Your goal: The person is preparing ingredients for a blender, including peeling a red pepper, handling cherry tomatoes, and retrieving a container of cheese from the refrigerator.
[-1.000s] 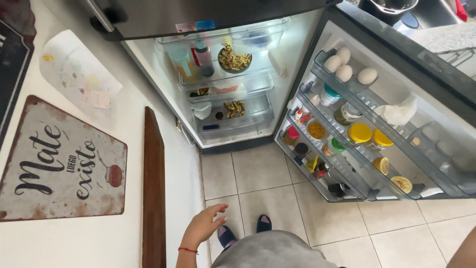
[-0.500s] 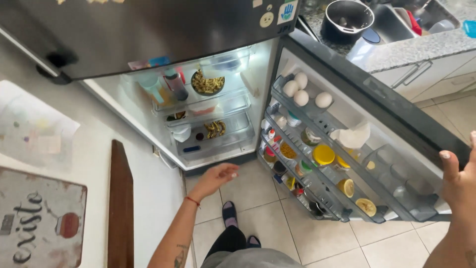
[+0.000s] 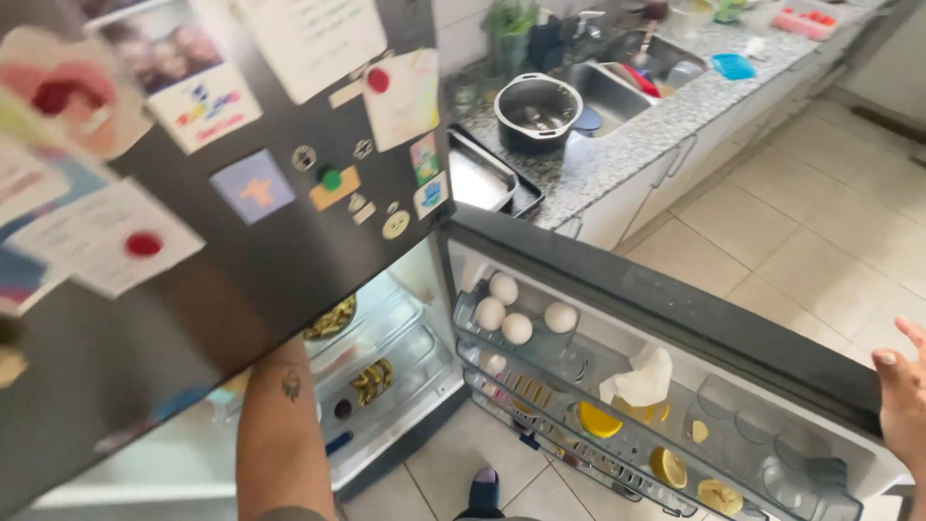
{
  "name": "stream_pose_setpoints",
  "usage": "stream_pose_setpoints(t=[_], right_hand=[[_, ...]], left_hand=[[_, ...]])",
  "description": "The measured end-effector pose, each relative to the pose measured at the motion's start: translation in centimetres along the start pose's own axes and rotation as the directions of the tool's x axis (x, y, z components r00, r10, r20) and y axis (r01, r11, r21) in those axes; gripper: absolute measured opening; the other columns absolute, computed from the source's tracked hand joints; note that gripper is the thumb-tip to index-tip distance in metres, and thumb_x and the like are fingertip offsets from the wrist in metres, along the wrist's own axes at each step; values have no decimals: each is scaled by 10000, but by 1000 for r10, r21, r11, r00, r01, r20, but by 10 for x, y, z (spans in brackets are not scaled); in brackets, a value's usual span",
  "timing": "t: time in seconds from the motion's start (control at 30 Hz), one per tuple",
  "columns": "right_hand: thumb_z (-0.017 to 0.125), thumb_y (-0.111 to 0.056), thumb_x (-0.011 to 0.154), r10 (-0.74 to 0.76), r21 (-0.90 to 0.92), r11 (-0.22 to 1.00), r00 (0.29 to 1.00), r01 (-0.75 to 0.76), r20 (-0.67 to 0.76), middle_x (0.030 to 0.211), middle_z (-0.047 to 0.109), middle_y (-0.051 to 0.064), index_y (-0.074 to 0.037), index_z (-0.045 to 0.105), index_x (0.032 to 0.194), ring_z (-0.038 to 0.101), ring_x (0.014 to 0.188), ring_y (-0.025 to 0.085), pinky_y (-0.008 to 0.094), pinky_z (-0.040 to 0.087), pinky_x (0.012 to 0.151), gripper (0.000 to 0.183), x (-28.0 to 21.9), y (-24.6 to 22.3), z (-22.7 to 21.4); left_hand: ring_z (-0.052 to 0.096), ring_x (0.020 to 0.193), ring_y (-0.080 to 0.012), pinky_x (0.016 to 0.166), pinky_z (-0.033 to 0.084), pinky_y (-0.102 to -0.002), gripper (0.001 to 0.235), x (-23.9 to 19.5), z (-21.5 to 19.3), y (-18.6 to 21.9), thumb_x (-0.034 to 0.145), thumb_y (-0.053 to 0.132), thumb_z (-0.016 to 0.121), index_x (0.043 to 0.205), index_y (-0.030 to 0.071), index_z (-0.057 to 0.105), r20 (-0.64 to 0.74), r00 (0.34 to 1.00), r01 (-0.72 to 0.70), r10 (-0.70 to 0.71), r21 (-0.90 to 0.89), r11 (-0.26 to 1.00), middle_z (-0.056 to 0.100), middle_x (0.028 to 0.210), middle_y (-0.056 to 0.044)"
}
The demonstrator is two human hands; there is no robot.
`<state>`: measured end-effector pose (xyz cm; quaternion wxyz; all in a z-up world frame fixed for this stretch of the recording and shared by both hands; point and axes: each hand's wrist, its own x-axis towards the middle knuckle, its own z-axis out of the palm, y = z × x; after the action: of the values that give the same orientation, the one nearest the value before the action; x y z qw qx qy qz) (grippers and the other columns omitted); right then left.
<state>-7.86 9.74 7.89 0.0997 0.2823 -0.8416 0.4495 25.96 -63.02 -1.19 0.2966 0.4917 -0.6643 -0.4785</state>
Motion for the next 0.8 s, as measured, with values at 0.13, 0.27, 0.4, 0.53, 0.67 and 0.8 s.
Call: stream_pose_setpoints(t=[0.13, 0.27, 0.4, 0.53, 0.67, 0.8], right_hand=[[418, -376, 985, 133, -95, 986, 990, -137, -44, 1347, 416, 323, 131, 426, 1392, 516, 1013, 420, 476, 357, 873, 650, -3, -90, -5], [434, -499, 999, 231, -280, 927, 968, -249, -95, 1054, 626, 269, -6, 493, 1448, 561, 1077, 373, 415, 375, 883, 670, -8, -104, -9], [372, -570, 1011, 260, -431, 860, 961, -275, -94, 974, 668, 119, -108, 529, 1441, 596, 959, 334, 400, 387, 794, 651, -2, -121, -11], [273, -659, 1026, 230, -595, 769, 969, -235, -86, 1017, 690, 109, -190, 560, 1415, 618, 968, 384, 465, 417, 681, 674, -3, -113, -13], [233, -686, 995, 222, -576, 786, 972, -224, -76, 1029, 684, 149, -182, 566, 1389, 618, 955, 346, 445, 409, 656, 722, 0, -120, -13], [225, -673, 1040, 86, -560, 820, 993, -118, -84, 936, 695, 111, -172, 614, 1355, 634, 813, 339, 423, 408, 585, 708, 0, -105, -14]], left_hand=[[672, 904, -236, 681, 577, -324, 363, 22, 43, 23, 892, 228, 512, 1229, 100, 552, 44, 998, -24, 34, -211, 977, 641, 1154, -92], [680, 907, -229, 701, 589, -316, 385, 13, 48, 22, 858, 260, 551, 1206, 98, 574, 61, 998, 6, 19, -393, 919, 655, 1131, -85], [688, 910, -223, 721, 602, -309, 410, -19, 31, 23, 823, 292, 591, 1182, 96, 597, 53, 998, 55, -30, -565, 823, 670, 1108, -79], [696, 913, -218, 741, 615, -302, 436, -72, -5, 28, 789, 323, 631, 1159, 92, 619, 55, 992, 117, -110, -686, 718, 685, 1084, -73], [704, 916, -213, 761, 627, -295, 465, -135, -38, 34, 754, 353, 672, 1136, 89, 642, 10, 979, 121, -203, -830, 545, 699, 1061, -67], [673, 973, -226, 773, 604, -316, 511, -253, -72, 37, 700, 311, 657, 1172, 116, 620, -33, 976, 73, -216, -883, 464, 672, 1118, -70]])
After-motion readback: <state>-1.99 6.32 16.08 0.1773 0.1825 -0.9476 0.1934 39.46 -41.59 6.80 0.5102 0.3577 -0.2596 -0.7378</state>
